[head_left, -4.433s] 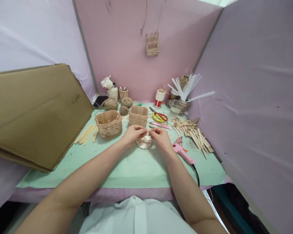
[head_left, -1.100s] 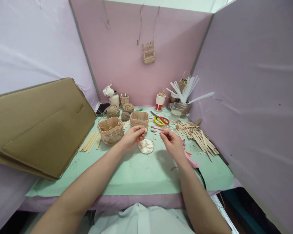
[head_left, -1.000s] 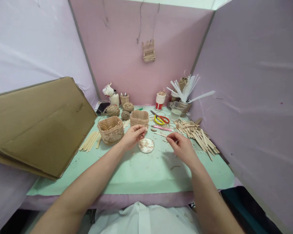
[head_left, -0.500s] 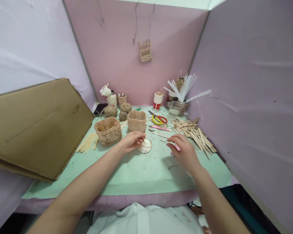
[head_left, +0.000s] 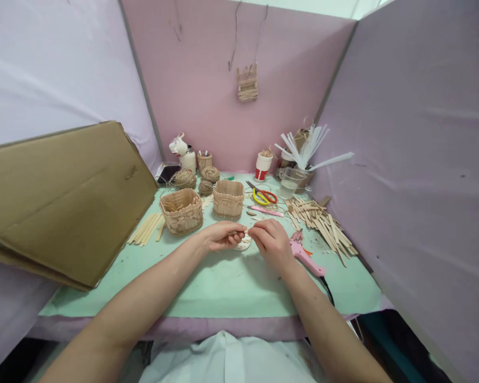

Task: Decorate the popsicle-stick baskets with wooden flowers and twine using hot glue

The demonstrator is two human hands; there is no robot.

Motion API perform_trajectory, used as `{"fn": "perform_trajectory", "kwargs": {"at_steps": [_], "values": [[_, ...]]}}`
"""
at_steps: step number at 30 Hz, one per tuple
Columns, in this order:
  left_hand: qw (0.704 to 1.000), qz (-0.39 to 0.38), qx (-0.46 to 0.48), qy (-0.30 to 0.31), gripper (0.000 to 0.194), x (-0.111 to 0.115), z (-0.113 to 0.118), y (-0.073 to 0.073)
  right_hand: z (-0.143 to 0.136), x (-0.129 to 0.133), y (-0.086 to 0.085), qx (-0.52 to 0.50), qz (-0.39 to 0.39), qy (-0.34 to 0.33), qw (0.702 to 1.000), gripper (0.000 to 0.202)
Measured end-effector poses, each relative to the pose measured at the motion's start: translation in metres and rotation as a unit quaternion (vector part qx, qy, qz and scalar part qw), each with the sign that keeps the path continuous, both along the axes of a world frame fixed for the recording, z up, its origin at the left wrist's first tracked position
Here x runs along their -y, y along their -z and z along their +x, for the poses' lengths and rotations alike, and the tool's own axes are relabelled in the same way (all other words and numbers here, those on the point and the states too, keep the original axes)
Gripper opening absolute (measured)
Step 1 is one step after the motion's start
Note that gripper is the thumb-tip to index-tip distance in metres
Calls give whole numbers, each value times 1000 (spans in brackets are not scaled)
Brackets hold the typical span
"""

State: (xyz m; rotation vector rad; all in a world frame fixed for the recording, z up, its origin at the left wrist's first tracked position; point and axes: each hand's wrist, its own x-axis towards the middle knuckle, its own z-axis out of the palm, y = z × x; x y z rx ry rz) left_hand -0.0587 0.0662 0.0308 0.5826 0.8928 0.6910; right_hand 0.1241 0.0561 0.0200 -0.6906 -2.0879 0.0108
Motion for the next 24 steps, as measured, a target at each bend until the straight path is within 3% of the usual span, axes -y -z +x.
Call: {"fn": "perform_trajectory", "kwargs": {"at_steps": [3, 7, 10, 14, 24], "values": [[989, 121, -77, -45, 22, 2, 3, 2, -3, 0, -1, -152, -138, 27, 978, 15], [915, 323, -206, -128, 29, 8, 9, 0, -5, -3, -2, -312, -392, 32, 865, 25], [876, 382, -259, -141, 28, 12, 13, -3, -6, -5, -2, -353, -463, 17, 812, 28], [866, 390, -277, -147, 26, 14, 16, -3, -9, -4, -1, -372, -473, 17, 798, 30], [866, 385, -283, -146, 27, 13, 17, -2, -10, -6, 7, -362, -468, 15, 806, 28]]}}
